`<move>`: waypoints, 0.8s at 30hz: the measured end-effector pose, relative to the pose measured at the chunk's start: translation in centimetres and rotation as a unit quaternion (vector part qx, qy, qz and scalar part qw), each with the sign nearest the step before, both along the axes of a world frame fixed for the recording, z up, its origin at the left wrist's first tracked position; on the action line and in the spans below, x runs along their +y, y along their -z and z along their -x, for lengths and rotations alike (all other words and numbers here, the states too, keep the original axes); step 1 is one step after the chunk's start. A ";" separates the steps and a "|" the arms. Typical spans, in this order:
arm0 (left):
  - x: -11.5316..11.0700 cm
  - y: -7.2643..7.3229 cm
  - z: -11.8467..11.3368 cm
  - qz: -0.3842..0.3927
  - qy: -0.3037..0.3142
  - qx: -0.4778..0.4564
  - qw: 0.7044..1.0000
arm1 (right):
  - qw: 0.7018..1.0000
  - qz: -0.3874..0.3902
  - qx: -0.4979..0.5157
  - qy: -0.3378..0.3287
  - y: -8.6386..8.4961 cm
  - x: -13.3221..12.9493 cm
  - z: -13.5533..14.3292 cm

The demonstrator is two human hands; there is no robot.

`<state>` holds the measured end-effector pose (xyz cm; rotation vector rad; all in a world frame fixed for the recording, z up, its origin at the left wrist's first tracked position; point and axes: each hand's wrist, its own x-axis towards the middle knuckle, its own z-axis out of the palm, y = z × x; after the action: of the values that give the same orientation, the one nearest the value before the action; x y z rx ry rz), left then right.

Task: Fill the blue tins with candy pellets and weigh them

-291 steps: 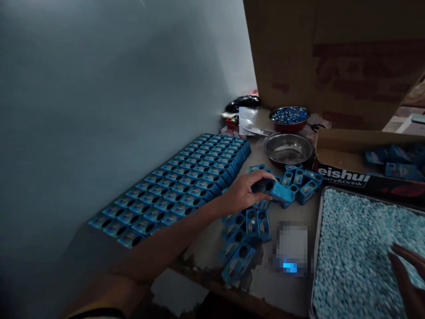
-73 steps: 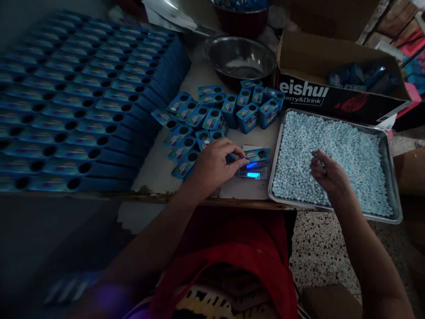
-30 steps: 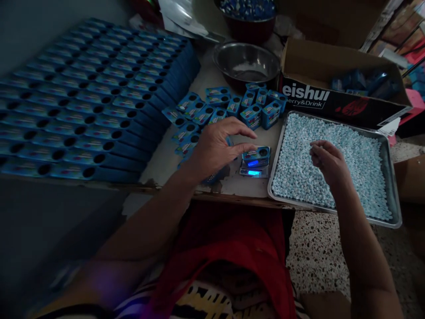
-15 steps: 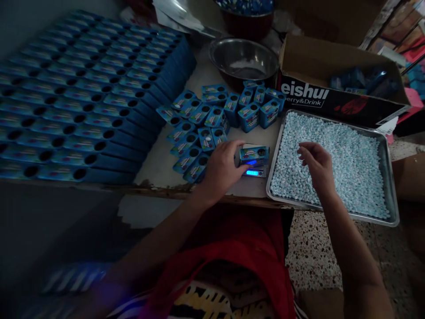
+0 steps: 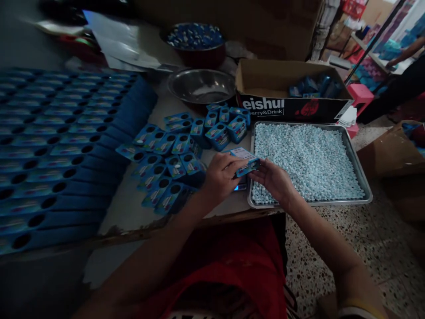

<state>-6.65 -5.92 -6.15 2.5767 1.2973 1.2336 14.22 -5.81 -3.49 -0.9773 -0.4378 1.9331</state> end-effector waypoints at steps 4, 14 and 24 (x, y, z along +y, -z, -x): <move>0.1 0.2 -0.1 0.040 -0.032 -0.012 0.999 | 1.000 0.003 -0.003 -0.004 -0.1 0.0 -0.4; 0.1 0.6 0.0 -0.014 -0.018 0.074 0.997 | 0.999 -0.004 -0.035 -0.018 0.3 1.1 -0.5; -0.3 -0.6 0.0 -0.025 -0.016 0.060 0.998 | 0.996 -0.038 -0.027 -0.071 -0.3 1.8 -0.7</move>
<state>-6.62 -6.19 -5.54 2.7130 1.3506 1.1470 14.95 -4.00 -3.17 -0.9723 -0.6217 2.0052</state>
